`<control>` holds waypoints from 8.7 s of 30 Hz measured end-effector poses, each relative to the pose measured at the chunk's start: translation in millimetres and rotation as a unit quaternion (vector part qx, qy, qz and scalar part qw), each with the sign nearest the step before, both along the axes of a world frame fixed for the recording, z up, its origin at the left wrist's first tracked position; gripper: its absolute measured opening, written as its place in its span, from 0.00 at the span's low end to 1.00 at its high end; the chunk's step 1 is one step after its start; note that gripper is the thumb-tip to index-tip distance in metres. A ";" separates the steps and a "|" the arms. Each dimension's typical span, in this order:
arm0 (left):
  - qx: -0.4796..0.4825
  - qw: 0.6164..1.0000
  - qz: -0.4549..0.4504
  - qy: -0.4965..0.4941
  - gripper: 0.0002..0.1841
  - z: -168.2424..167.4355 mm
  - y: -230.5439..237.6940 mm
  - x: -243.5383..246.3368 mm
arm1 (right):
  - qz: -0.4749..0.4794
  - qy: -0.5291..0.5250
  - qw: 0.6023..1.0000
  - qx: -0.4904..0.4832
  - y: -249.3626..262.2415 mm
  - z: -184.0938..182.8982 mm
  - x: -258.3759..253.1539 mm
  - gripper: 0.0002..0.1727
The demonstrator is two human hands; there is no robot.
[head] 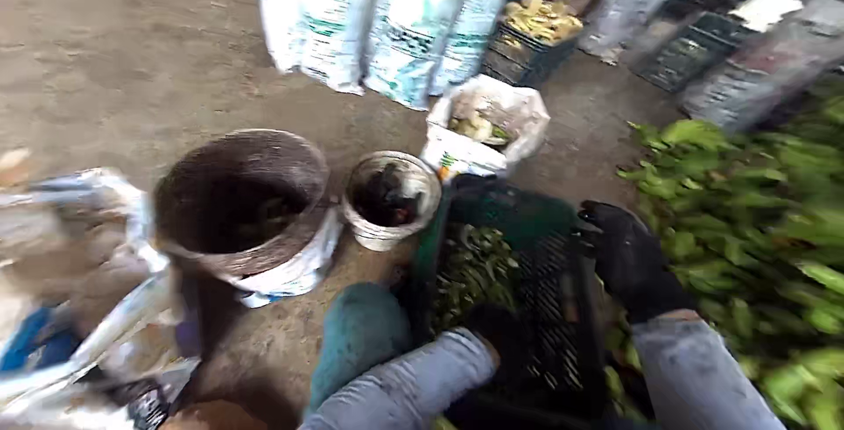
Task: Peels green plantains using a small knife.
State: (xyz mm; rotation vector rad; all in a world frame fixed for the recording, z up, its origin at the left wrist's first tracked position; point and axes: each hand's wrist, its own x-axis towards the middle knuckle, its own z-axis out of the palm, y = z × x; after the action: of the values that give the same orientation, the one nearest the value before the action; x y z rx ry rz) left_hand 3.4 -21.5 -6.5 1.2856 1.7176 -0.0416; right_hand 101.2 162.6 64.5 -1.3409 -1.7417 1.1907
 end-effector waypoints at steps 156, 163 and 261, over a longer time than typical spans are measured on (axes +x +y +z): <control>0.481 0.874 0.041 0.062 0.29 36.4 60.7 4.1 | 0.054 0.456 0.865 -0.201 -75.3 -51.5 83.2 0.23; 0.414 0.895 0.166 -0.024 0.24 30.0 84.6 -26.7 | 0.088 0.329 0.925 -0.165 -98.5 -52.8 88.2 0.24; 0.610 0.784 -0.107 0.032 0.30 -5.9 49.4 55.5 | -0.079 0.594 0.740 -0.305 -45.4 -70.5 143.7 0.23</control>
State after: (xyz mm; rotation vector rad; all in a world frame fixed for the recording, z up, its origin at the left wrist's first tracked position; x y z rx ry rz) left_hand 58.9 27.9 -12.4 2.4030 1.6055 1.0730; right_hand 244.8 117.3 -6.0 -0.6181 -0.2981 1.9620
